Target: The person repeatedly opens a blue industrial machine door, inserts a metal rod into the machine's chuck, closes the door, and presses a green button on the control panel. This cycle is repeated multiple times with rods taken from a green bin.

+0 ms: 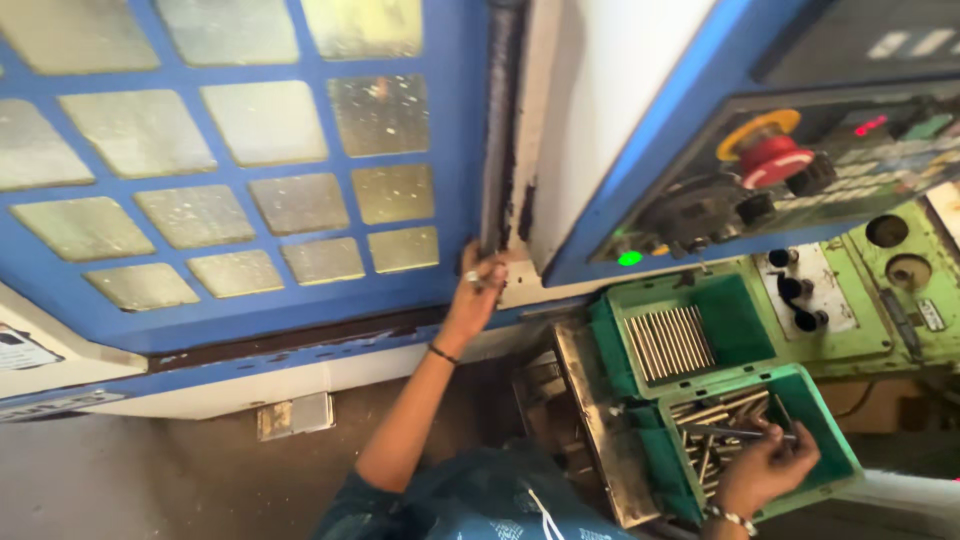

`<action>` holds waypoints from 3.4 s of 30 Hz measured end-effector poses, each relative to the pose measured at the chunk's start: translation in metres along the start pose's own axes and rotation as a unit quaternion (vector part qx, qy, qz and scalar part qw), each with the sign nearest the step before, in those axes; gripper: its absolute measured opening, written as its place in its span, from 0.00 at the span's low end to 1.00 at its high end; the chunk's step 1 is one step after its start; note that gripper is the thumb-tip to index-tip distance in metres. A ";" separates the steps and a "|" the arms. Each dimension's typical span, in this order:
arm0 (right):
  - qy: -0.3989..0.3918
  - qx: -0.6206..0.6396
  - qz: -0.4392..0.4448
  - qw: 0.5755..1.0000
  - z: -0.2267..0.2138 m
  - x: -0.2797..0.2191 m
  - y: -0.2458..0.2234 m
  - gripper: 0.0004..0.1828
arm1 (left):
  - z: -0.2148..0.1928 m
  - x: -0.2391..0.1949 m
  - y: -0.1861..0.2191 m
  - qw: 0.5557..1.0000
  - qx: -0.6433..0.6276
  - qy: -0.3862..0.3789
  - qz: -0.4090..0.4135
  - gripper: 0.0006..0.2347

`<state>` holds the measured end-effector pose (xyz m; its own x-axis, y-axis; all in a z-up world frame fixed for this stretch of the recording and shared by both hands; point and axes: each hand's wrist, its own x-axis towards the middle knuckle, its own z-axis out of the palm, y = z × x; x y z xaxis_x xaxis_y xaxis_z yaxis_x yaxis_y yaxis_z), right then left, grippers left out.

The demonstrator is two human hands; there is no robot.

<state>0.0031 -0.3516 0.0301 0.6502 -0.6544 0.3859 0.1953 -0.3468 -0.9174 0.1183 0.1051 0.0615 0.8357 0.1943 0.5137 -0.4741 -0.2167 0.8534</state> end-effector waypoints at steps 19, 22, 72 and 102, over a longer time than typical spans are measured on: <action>-0.531 0.401 0.505 0.549 0.408 -0.255 -0.183 0.15 | -0.015 0.015 -0.029 0.988 -0.045 -0.150 0.008 0.13; -0.476 0.365 0.580 0.550 0.423 -0.269 -0.154 0.12 | -0.011 0.010 -0.031 0.991 -0.063 -0.116 -0.008 0.12; -0.456 0.312 0.697 0.457 0.411 -0.241 -0.074 0.08 | 0.017 -0.003 -0.026 0.970 0.180 0.096 0.136 0.07; -0.585 0.371 0.629 0.353 0.372 -0.217 -0.121 0.18 | 0.014 -0.007 -0.012 0.975 0.180 0.079 0.106 0.05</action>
<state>0.1118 0.0827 0.0212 0.3385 0.8990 -0.2779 -0.9320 0.2796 -0.2307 0.1222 0.0929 0.0460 0.6627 0.2481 0.7066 -0.4794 -0.5844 0.6548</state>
